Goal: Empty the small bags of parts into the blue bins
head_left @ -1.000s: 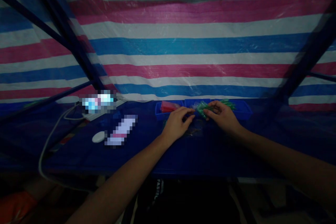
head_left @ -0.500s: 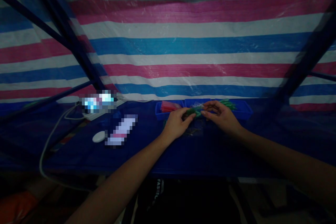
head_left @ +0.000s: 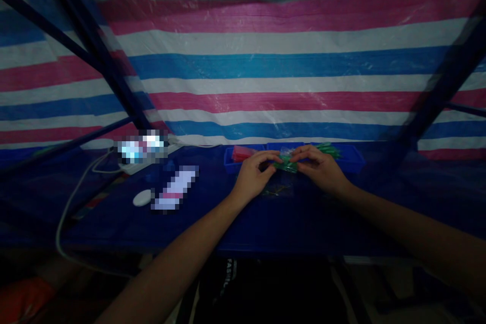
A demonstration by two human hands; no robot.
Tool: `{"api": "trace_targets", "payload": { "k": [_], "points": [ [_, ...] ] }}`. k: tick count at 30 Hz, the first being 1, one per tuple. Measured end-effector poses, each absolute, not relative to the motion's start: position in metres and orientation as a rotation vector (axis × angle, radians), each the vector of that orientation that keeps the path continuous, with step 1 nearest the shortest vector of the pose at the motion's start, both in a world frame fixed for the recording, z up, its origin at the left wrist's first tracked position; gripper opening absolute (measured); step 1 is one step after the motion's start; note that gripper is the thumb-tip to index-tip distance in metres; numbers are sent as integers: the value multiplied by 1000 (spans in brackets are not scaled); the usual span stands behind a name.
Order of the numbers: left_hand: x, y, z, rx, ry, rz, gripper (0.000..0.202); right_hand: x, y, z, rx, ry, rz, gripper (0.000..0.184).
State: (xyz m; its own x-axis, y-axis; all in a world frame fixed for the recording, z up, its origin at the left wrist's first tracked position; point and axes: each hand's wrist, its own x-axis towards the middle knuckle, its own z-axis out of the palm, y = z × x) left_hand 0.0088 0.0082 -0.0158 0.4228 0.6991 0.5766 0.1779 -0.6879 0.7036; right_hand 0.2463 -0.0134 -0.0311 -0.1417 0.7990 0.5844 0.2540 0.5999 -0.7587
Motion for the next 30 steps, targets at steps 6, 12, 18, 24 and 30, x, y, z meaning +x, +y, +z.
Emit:
{"api": "trace_targets", "payload": {
  "k": [6,12,18,24,30],
  "points": [
    [6,13,-23,2108,907,1216,21,247,-9,-37,-931,-1667,589,11],
    [9,7,-20,2242,883,1088,22,247,-15,-32,-990,-1678,625,12],
    [13,-1,-13,2342,684,991,38,234,-27,-27,-818,-1759,760,13],
    [9,12,-23,2286,778,1022,29,231,-32,-24,-857,-1639,859,15],
    [13,10,-27,1965,820,1086,40,233,-29,-23,-999,-1580,732,44]
  ]
}}
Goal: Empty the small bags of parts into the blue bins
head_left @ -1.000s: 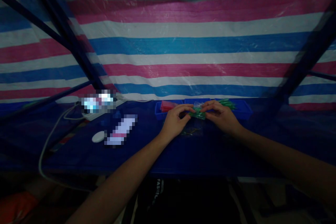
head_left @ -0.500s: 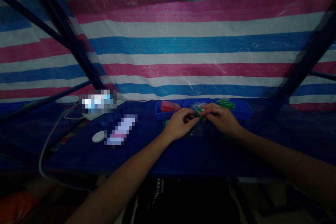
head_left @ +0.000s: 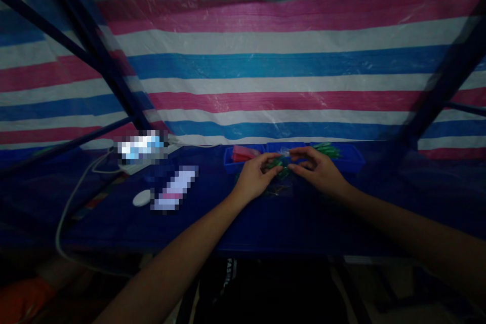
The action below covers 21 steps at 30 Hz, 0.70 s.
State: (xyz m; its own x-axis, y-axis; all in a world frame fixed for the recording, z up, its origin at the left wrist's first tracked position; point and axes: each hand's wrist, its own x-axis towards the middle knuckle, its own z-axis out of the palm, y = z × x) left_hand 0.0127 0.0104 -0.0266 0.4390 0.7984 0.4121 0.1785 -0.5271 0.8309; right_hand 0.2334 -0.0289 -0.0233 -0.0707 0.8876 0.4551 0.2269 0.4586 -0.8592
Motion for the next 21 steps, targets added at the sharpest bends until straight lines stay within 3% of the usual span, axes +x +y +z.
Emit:
{"api": "trace_targets", "payload": {
  "k": [6,11,15,21],
  "points": [
    [16,11,-27,1867,683,1088,48,239,-18,-37,-981,-1647,957,41],
    [12,8,-27,2202,783,1046,49,260,-10,-17,-1113,-1713,301,29],
    [10,-3,-24,2582,632,829,47,292,1,1,-1311,-1844,-199,37],
    [10,-3,-25,2687,548,645,41,330,22,0,-1566,-2091,-518,39]
  ]
}}
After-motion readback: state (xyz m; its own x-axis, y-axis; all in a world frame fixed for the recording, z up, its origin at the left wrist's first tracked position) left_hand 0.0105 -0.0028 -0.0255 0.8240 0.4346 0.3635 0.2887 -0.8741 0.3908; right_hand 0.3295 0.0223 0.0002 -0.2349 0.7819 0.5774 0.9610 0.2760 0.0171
